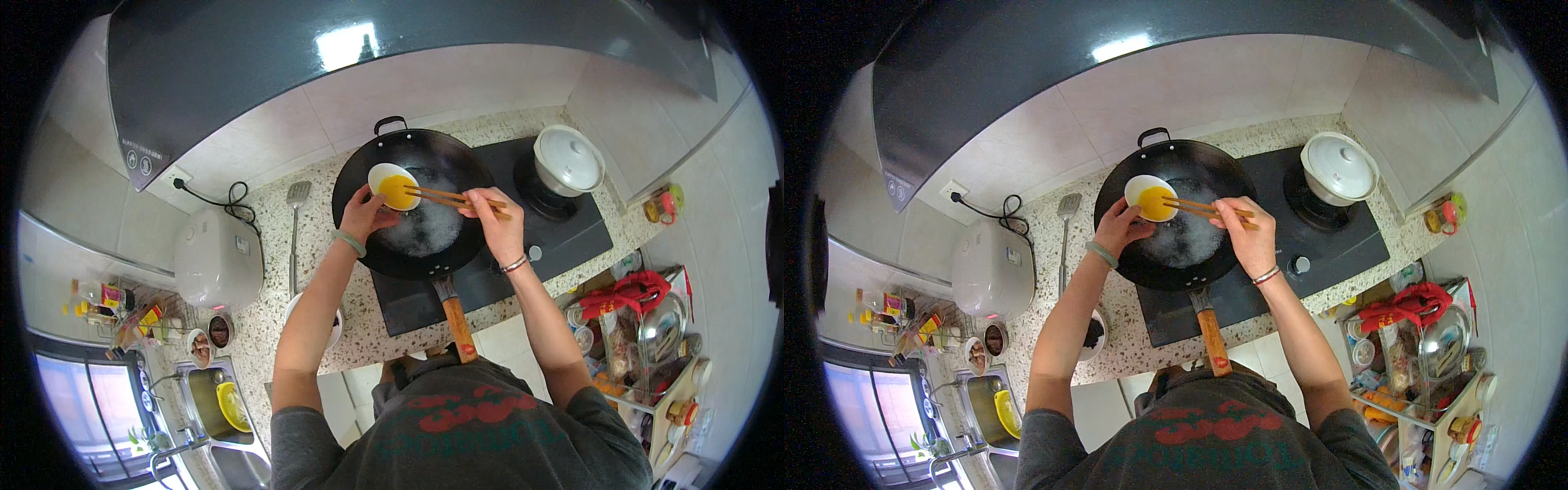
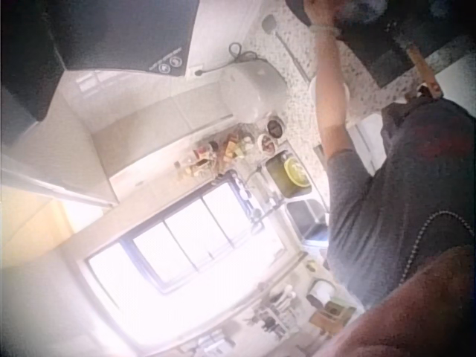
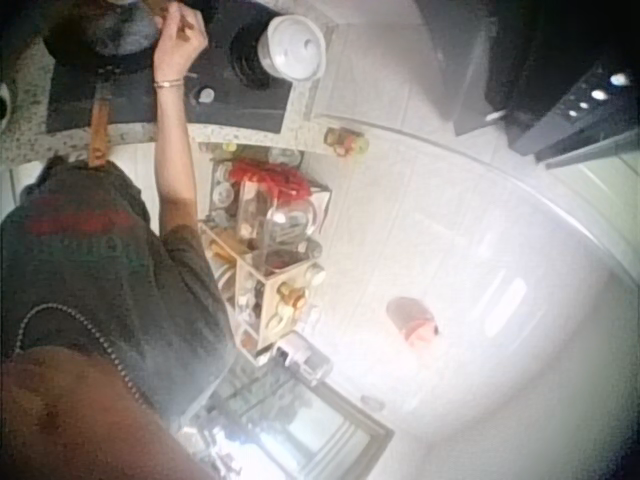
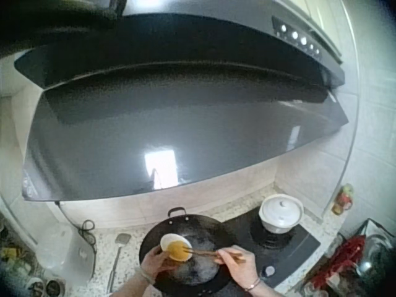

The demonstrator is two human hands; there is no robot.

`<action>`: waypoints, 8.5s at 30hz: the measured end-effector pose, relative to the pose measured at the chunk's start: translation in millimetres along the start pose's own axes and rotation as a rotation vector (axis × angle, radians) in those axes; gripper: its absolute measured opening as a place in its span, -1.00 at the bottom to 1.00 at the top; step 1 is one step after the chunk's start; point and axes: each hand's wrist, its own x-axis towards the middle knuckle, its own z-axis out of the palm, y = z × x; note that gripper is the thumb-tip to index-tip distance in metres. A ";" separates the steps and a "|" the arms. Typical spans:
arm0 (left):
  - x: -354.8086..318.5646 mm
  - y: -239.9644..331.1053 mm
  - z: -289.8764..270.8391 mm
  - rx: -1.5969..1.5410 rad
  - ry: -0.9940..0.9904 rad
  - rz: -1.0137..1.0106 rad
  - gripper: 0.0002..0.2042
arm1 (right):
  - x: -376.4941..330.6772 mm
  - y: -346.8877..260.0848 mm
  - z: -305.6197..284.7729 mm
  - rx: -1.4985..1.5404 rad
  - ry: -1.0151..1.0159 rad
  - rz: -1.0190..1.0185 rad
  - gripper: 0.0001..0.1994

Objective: The person pours beaten eggs from a bowl into a hot wok and scrambles them with a ladle. After the eggs are cooked, the person transfers them from the wok into a bowl containing other ingredients.

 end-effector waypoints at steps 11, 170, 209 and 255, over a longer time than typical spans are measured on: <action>-16.7 12.5 -39.6 0.025 0.070 0.027 -0.41 | -1.0 4.5 27.4 -0.054 -0.121 -0.026 -0.81; -57.5 51.5 19.5 1.460 0.278 1.041 -0.17 | -13.6 -31.8 25.6 -0.212 -0.128 -0.321 -0.84; -151.9 -7.0 -106.9 -0.450 0.243 0.169 -0.53 | -22.9 -29.1 52.3 -0.320 -0.124 -0.326 -0.91; -678.8 -233.0 -394.8 -0.909 1.219 0.440 -0.60 | -546.1 -6.9 552.4 0.265 -1.858 -1.278 -0.64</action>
